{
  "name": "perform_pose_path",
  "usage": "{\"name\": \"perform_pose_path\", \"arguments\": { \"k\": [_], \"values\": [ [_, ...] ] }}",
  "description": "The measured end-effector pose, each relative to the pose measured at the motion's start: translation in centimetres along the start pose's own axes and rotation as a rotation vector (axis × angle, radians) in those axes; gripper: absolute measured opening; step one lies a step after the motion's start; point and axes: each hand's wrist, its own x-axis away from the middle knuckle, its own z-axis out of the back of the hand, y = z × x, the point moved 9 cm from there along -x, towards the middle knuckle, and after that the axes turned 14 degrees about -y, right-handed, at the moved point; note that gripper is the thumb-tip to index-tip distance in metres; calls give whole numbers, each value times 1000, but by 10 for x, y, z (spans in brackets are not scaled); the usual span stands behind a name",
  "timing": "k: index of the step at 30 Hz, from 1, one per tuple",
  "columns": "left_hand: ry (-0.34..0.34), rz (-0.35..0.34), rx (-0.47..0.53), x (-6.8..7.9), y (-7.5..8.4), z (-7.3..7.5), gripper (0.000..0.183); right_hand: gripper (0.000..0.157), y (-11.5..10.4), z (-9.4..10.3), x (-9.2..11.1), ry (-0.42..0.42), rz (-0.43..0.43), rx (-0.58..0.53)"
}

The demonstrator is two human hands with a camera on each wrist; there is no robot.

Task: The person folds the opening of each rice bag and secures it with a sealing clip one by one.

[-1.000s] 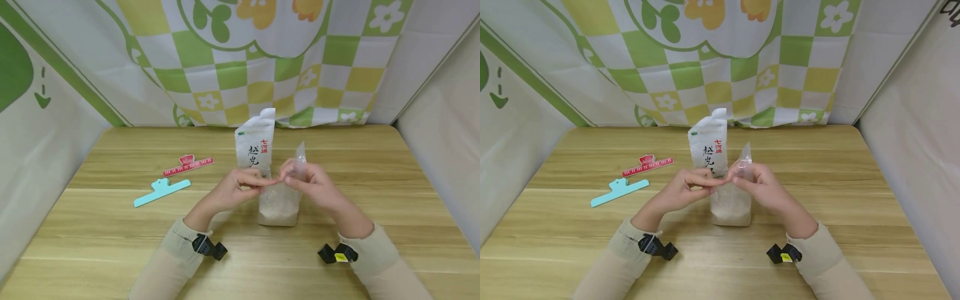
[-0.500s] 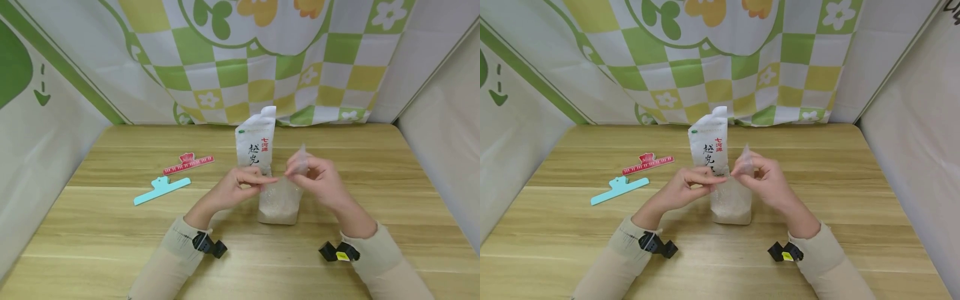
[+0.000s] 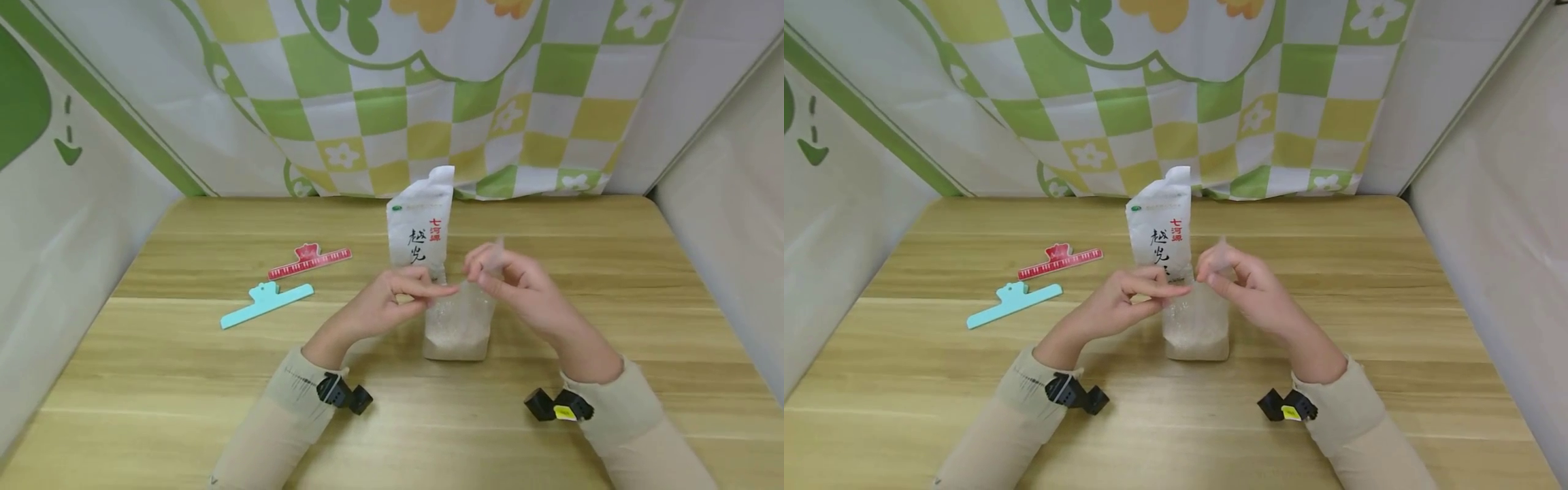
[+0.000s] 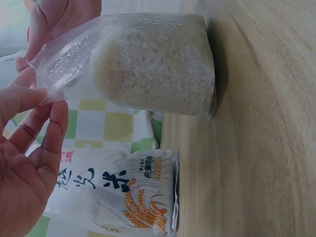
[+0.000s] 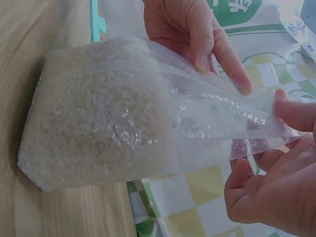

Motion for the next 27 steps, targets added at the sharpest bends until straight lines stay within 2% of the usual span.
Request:
{"name": "perform_pose_path", "arguments": {
  "k": [3, 6, 11, 15, 18, 22, 27],
  "values": [
    [-9, 0, -21, 0, 2, 0, 30, 21, -1, -3, 0, -25, -32, -2],
    [-14, -4, -40, -1, 3, 0, 31, 18, -1, -3, 0, -2, -61, 40],
    [-8, -3, -58, -1, 5, 1, 32, 16, -1, 2, 0, 151, -92, 165],
    [-10, 4, -64, -1, 4, 1, 32, 9, -6, 10, 5, 302, -161, 283],
    [-14, 7, -71, -2, 4, 2, 33, 6, -10, 15, 8, 371, -213, 371],
    [-13, 5, -79, -1, 4, 2, 32, 11, -15, 15, 8, 388, -211, 426],
    [-14, 12, -76, -1, 2, 2, 32, 19, -19, 14, 9, 397, -187, 419]
  ]
}}
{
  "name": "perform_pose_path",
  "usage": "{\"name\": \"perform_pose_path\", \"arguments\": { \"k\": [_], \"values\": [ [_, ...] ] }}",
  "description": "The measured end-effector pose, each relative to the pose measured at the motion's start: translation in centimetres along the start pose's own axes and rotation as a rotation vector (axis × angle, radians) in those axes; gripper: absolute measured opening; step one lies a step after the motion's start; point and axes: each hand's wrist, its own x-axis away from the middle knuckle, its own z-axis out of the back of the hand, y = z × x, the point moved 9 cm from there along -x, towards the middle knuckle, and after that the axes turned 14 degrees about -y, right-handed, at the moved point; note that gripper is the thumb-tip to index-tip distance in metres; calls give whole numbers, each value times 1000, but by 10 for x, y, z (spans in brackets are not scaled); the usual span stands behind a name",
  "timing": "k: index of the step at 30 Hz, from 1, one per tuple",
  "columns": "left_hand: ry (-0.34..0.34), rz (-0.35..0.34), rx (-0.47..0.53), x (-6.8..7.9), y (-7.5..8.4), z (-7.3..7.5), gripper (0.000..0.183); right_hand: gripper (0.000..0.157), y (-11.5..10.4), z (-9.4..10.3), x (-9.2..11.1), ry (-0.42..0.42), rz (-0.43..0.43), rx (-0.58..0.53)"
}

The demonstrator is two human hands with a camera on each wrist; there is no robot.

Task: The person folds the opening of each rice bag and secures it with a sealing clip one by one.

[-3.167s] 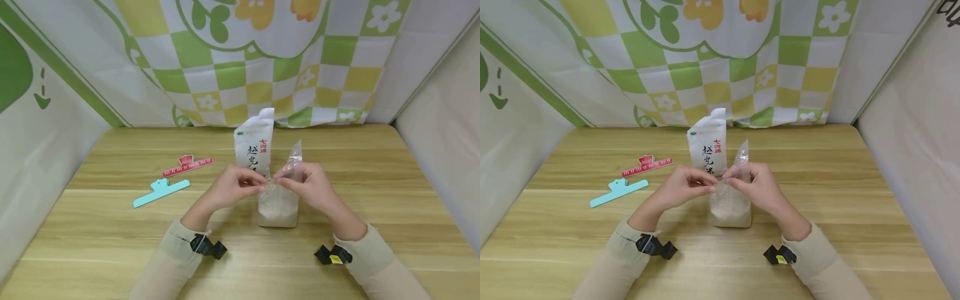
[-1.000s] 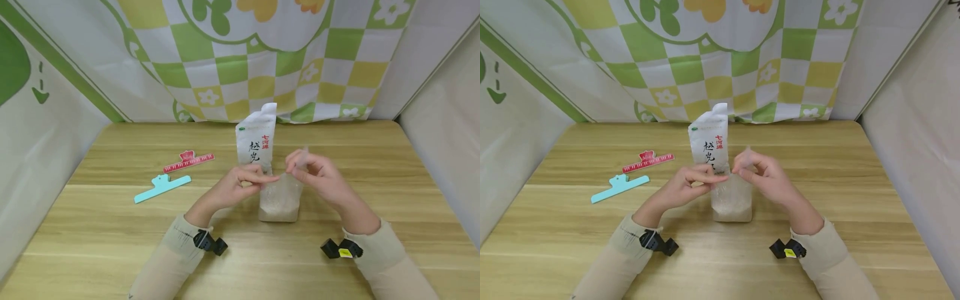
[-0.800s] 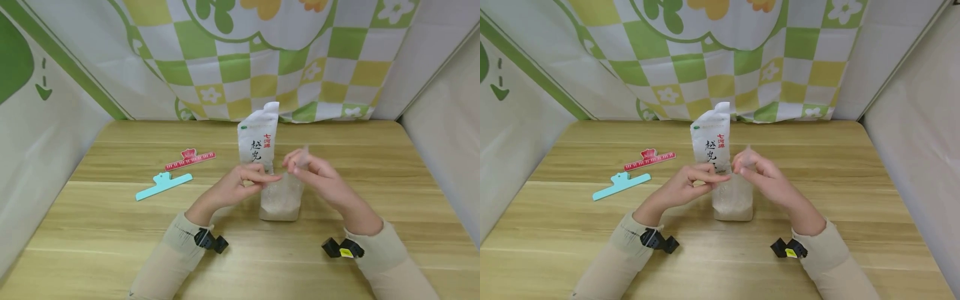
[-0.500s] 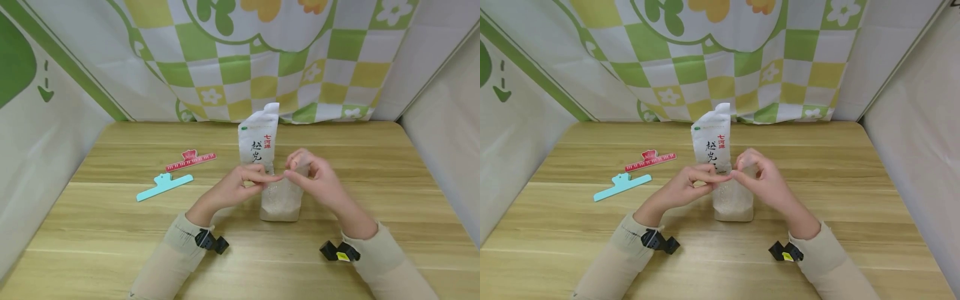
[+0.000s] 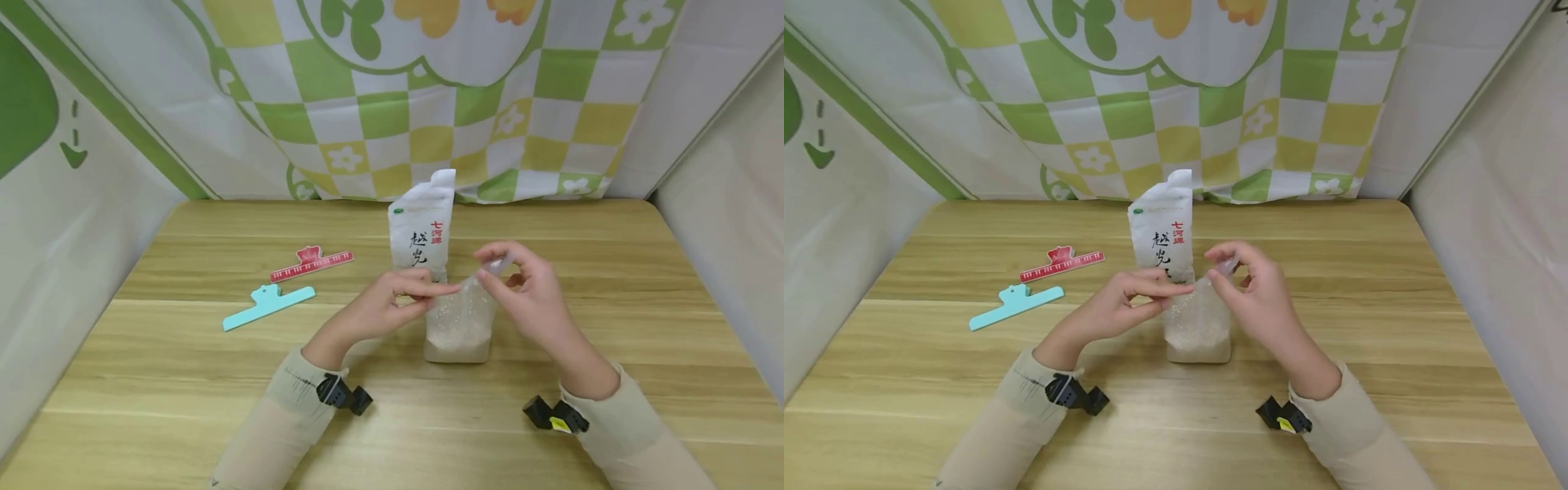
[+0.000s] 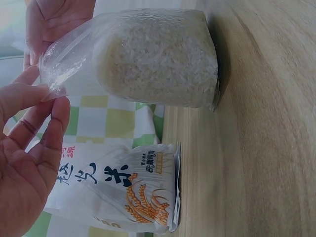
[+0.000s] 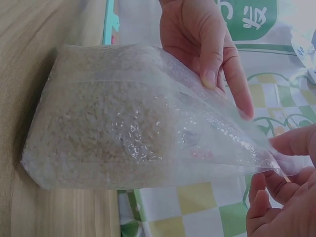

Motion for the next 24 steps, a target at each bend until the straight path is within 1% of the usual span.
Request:
{"name": "perform_pose_path", "arguments": {
  "k": [5, 9, 12, 14, 16, 17, 20, 22, 24],
  "values": [
    [-2, -4, 5, 1, -2, 0, 31, 19, 1, 2, 0, 1, -21, -32],
    [-4, -5, 13, 2, -3, 0, 29, 17, 4, 5, 1, 4, -47, -91],
    [-2, -2, 16, 3, -4, 0, 29, 17, 2, 10, 2, 12, -37, -115],
    [-1, 0, 12, 3, -4, 0, 30, 16, 0, 13, 2, 11, -21, -104],
    [1, 5, -1, 3, -4, 1, 34, 14, -3, 17, 3, 16, -1, -63],
    [2, 9, -6, 2, -4, 1, 37, 13, -5, 19, 3, 20, 13, -22],
    [-1, 30, -13, 1, -4, 1, 43, 13, -13, 22, 4, 33, 57, 145],
    [-3, 46, -10, 0, -5, 1, 42, 15, -19, 22, 5, 46, 93, 260],
    [-4, 60, -4, 0, -5, 0, 37, 16, -24, 20, 6, 55, 126, 336]
  ]
}}
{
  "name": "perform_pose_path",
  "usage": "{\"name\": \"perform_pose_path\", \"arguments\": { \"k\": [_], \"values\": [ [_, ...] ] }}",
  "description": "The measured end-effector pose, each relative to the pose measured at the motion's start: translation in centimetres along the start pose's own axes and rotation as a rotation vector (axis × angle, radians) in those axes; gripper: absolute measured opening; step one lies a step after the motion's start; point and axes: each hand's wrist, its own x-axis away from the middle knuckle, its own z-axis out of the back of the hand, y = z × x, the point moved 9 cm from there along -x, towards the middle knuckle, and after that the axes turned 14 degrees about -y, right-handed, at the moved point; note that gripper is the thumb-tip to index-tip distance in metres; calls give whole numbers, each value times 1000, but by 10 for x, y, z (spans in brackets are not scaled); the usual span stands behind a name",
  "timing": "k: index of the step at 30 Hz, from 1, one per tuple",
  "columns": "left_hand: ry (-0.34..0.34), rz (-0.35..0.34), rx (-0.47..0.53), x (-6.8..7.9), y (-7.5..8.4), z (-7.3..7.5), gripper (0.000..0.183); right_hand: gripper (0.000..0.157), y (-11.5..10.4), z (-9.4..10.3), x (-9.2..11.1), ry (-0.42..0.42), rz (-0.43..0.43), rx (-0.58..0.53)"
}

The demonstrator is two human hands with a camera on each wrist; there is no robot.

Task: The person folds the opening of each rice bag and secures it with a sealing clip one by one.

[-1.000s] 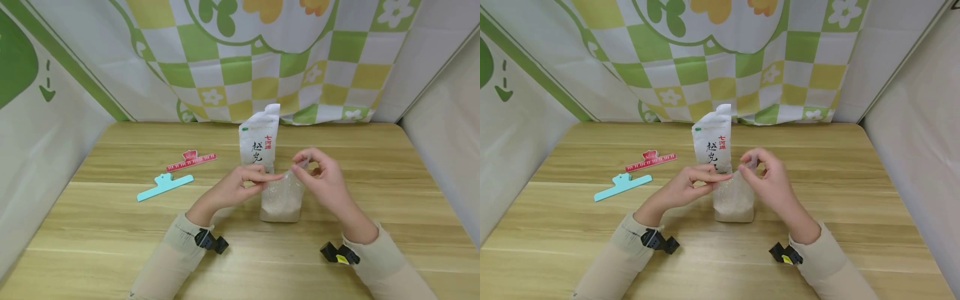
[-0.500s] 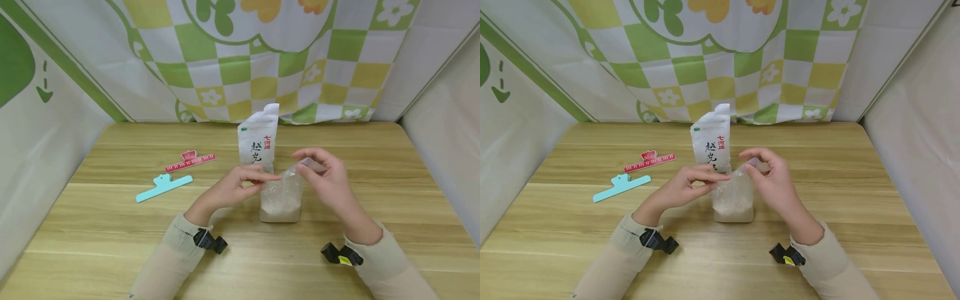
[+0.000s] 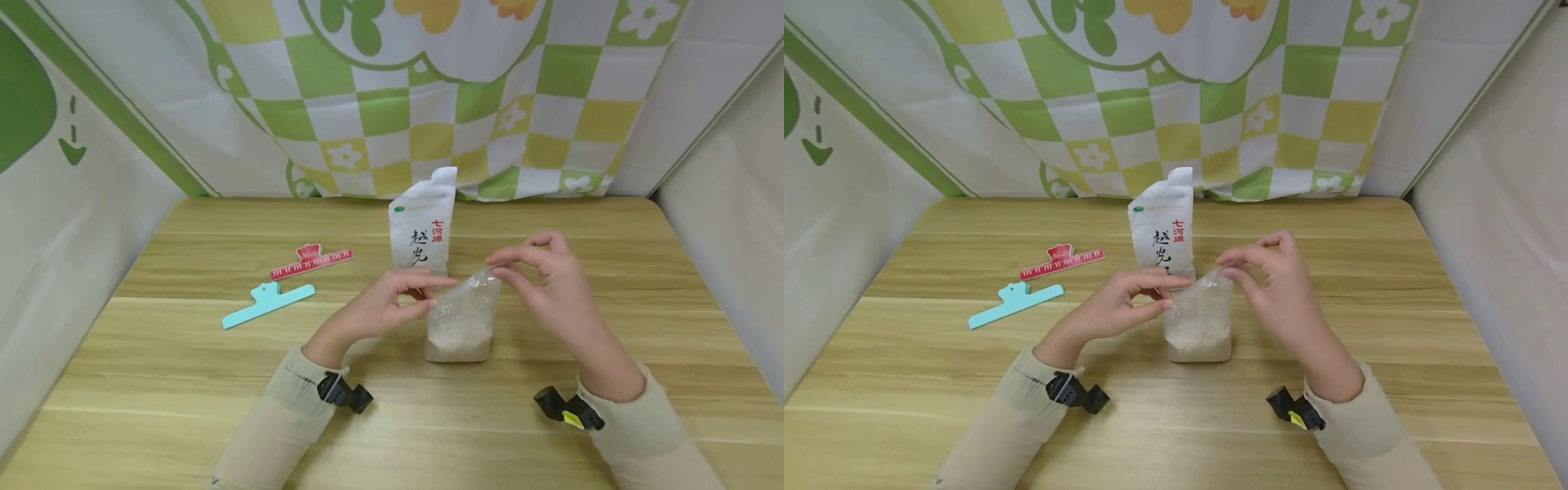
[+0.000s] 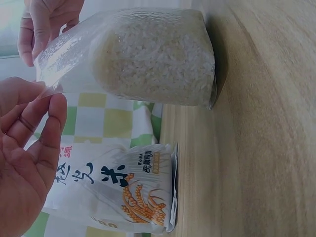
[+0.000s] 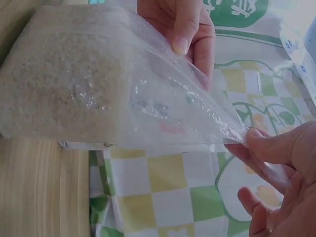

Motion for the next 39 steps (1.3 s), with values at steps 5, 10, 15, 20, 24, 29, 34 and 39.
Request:
{"name": "perform_pose_path", "arguments": {
  "k": [5, 10, 15, 20, 24, 29, 34, 39],
  "values": [
    [12, 5, 3, 0, 1, 0, 32, 16, -12, -4, 0, 22, 84, 127],
    [32, -3, 8, 0, 2, 2, 32, 13, -18, -9, 2, 43, 82, 296],
    [44, -3, 13, 1, 1, 2, 32, 10, -17, -15, 2, 20, 46, 384],
    [47, -1, 17, 0, 1, 2, 31, 16, -8, -25, -3, -68, 32, 204],
    [45, 4, 17, 0, 0, 3, 32, 17, -2, -28, -5, -113, 28, 36],
    [44, 5, 25, 0, 0, 2, 32, 18, 2, -33, -5, -172, 39, -45],
    [39, -14, 24, -1, 3, 2, 31, 10, 5, -38, -5, -226, 25, -85],
    [33, -23, 16, 0, 3, 1, 31, 7, 5, -36, -5, -183, 8, -61]
  ]
}}
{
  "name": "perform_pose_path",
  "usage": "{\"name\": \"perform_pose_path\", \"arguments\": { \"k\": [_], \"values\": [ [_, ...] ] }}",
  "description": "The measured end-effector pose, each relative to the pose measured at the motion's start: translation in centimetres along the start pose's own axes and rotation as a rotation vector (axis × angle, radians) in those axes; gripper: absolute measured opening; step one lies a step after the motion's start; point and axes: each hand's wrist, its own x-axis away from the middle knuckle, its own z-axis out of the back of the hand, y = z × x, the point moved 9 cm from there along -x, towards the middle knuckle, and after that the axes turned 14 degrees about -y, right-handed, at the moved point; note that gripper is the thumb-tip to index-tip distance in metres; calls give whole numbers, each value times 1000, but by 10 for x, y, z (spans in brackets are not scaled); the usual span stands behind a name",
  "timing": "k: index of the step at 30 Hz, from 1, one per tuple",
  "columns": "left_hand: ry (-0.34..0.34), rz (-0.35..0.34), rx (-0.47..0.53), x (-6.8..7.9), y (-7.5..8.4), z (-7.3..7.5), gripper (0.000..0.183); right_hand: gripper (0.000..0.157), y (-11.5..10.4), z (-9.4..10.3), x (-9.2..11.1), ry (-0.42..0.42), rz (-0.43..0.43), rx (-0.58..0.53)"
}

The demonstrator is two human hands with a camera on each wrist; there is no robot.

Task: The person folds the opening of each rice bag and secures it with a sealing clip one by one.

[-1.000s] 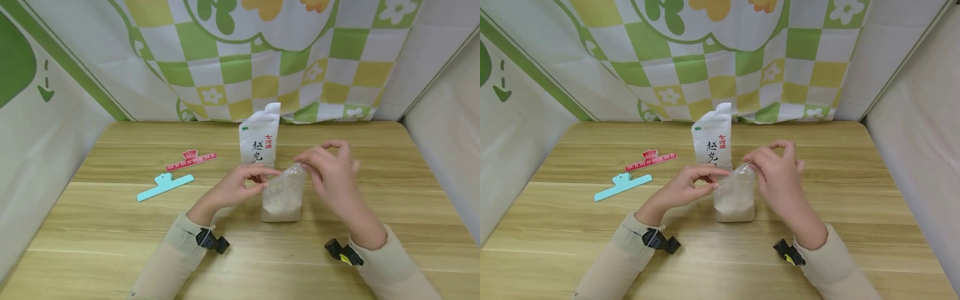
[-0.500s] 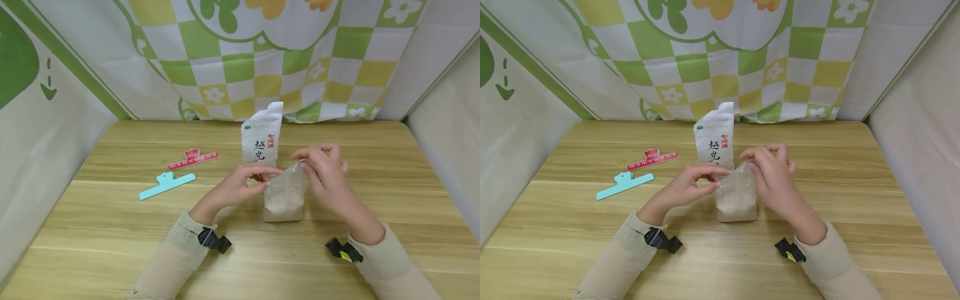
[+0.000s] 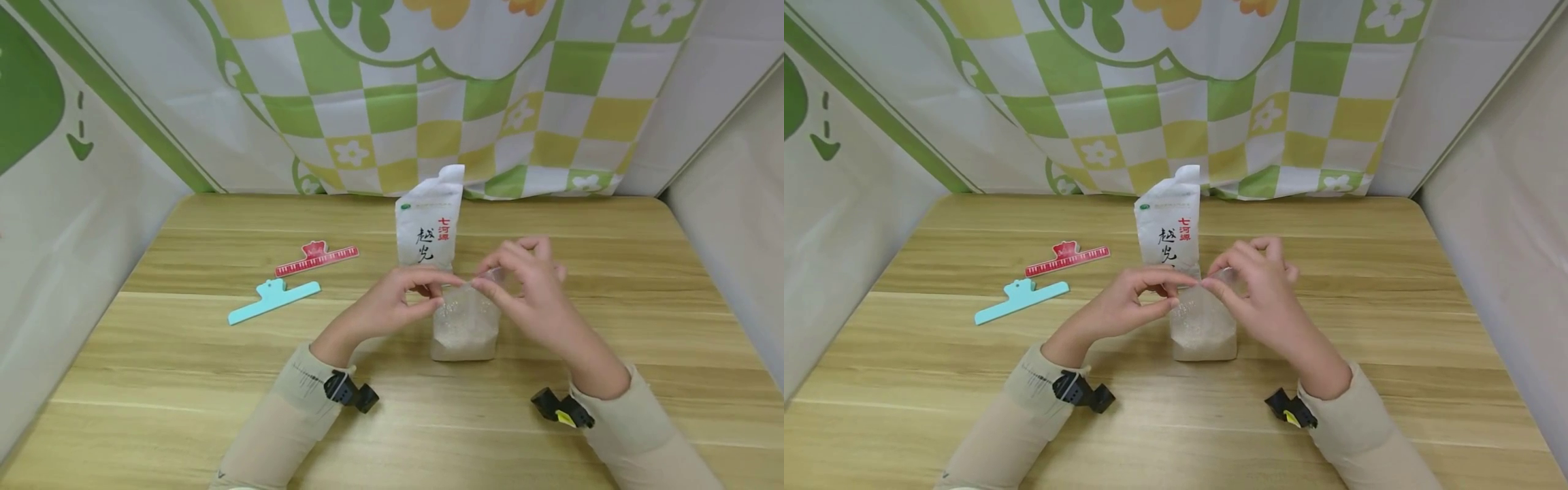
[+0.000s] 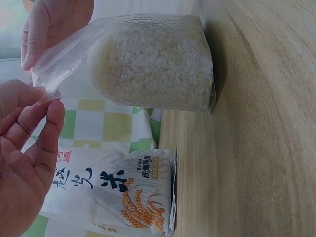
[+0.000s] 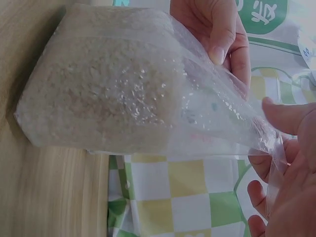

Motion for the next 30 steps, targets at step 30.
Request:
{"name": "perform_pose_path", "arguments": {
  "k": [30],
  "values": [
    [228, 103, 60, -2, -3, 3, 11, 5, -26, -4, 3, 142, 110, 312]
  ]
}}
